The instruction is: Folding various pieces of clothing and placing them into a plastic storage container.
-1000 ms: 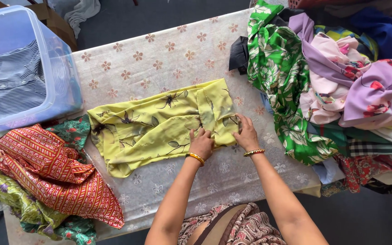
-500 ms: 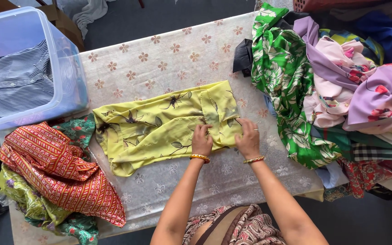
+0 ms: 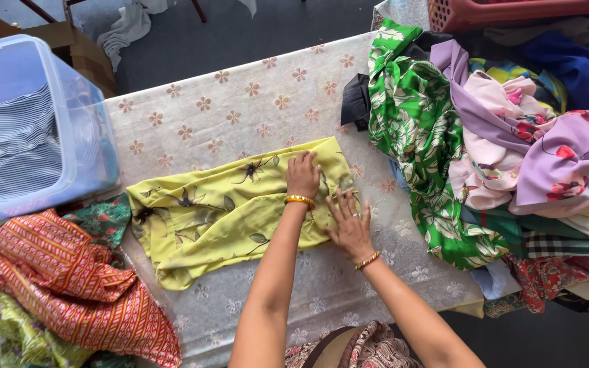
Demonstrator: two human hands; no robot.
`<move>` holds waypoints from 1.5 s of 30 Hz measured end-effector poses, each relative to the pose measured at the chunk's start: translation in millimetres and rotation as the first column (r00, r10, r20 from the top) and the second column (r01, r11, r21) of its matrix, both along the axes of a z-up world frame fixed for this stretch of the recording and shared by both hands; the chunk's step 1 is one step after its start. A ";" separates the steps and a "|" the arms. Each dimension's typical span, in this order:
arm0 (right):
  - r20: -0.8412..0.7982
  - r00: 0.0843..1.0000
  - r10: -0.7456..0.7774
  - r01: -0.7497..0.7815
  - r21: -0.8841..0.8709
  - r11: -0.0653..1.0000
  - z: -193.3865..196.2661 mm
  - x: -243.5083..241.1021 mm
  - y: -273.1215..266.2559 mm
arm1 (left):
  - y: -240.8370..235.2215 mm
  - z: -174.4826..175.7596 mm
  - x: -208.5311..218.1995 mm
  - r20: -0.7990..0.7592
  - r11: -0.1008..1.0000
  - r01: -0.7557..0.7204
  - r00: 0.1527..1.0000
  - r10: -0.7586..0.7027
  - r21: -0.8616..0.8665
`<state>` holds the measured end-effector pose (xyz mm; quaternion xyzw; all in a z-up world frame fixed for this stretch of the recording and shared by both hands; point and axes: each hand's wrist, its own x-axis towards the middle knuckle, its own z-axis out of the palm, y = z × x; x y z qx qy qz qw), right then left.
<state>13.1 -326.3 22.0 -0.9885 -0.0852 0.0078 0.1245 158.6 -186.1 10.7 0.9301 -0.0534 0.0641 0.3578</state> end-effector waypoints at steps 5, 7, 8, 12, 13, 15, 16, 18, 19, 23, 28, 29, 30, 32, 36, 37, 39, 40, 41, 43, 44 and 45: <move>0.049 0.998 0.041 -0.047 0.110 0.993 9.8 -18.0 -2.6 | -22.6 17.5 46.8 -0.210 0.974 0.010 0.977 0.039 0.227; 0.019 0.997 -0.070 0.066 0.151 0.986 6.6 -20.8 -7.5 | -32.4 13.1 61.1 -0.265 0.936 0.072 0.964 0.023 0.344; 0.013 0.997 -0.074 0.072 0.150 0.986 11.0 -20.4 -9.9 | -37.6 11.1 65.9 -0.270 0.936 0.078 0.963 0.018 0.343; 0.100 0.993 -0.066 0.045 0.199 0.979 21.2 -23.6 -16.5 | -50.9 4.6 73.1 -0.240 0.955 0.099 0.970 -0.030 0.280; 0.124 0.992 -0.012 -0.012 0.194 0.981 21.8 -23.4 -18.6 | -52.6 3.9 74.0 -0.237 0.961 0.099 0.971 -0.037 0.259; 0.130 0.991 -0.027 0.003 0.183 0.983 7.6 -25.5 -27.2 | -50.4 3.8 73.0 -0.233 0.965 0.092 0.972 -0.034 0.243; 0.140 0.989 -0.039 0.015 0.173 0.985 0.5 -26.8 -30.9 | -48.6 4.0 72.3 -0.227 0.970 0.082 0.974 -0.029 0.229; 0.209 0.973 -0.102 0.054 0.224 0.973 -2.8 -27.7 -39.2 | -42.1 0.4 72.1 -0.237 0.975 0.087 0.971 -0.037 0.203; 0.277 0.946 -0.165 0.088 0.271 0.958 -4.5 -28.2 -42.6 | -38.5 -0.9 72.2 -0.243 0.981 0.088 0.969 -0.044 0.172; 0.319 0.917 -0.240 0.130 0.329 0.935 -2.1 -33.1 -54.3 | -35.0 -12.0 71.4 -0.203 0.976 0.135 0.974 -0.099 0.173; 0.241 0.926 -0.291 0.202 0.334 0.921 -10.2 -40.1 -57.6 | -42.5 9.9 62.9 -0.081 0.955 0.176 0.984 -0.161 0.240; 0.238 0.926 -0.291 0.204 0.334 0.920 0.4 -38.6 -55.1 | -42.1 3.9 57.0 -0.083 0.954 0.178 0.983 -0.162 0.240; 0.193 0.955 -0.223 0.158 0.307 0.939 11.4 -37.3 -52.6 | -41.9 -1.5 50.9 0.050 0.917 0.230 0.964 -0.259 0.326; 0.160 0.975 -0.154 0.105 0.281 0.954 22.6 -27.5 -51.6 | -42.0 0.3 46.8 0.187 0.871 0.259 0.914 -0.361 0.417; 0.236 0.971 -0.026 -0.046 0.291 0.956 33.2 -24.2 -47.6 | -26.0 -0.4 24.8 0.220 0.670 0.492 0.690 -0.690 0.556; 0.248 0.969 0.011 -0.080 0.269 0.960 38.0 -21.6 -46.5 | -19.5 -5.1 21.3 0.151 0.601 0.573 0.642 -0.752 0.557; 0.204 0.978 0.042 -0.098 0.275 0.956 37.2 -21.4 -47.7 | -7.7 6.6 16.1 0.045 0.596 0.614 0.675 -0.736 0.517; 0.161 0.984 0.073 -0.117 0.281 0.953 37.1 -19.6 -47.9 | -1.2 13.3 15.0 -0.060 0.594 0.650 0.697 -0.715 0.473; 0.165 0.983 0.078 -0.123 0.281 0.952 22.8 -18.4 -50.0 | 1.1 15.2 11.6 -0.058 0.597 0.645 0.701 -0.711 0.476; 0.120 0.992 -0.037 -0.013 0.389 0.921 -5.8 -17.0 -54.0 | 5.7 18.5 3.4 -0.053 0.702 0.566 0.793 -0.607 0.431; 0.121 0.992 -0.031 -0.018 0.390 0.921 -20.6 -10.9 -54.5 | 5.5 29.7 -1.9 -0.053 0.705 0.562 0.796 -0.603 0.432; 0.097 0.983 -0.154 0.096 0.438 0.894 -35.3 -4.3 -55.6 | 4.7 41.0 -6.9 -0.070 0.727 0.544 0.818 -0.571 0.420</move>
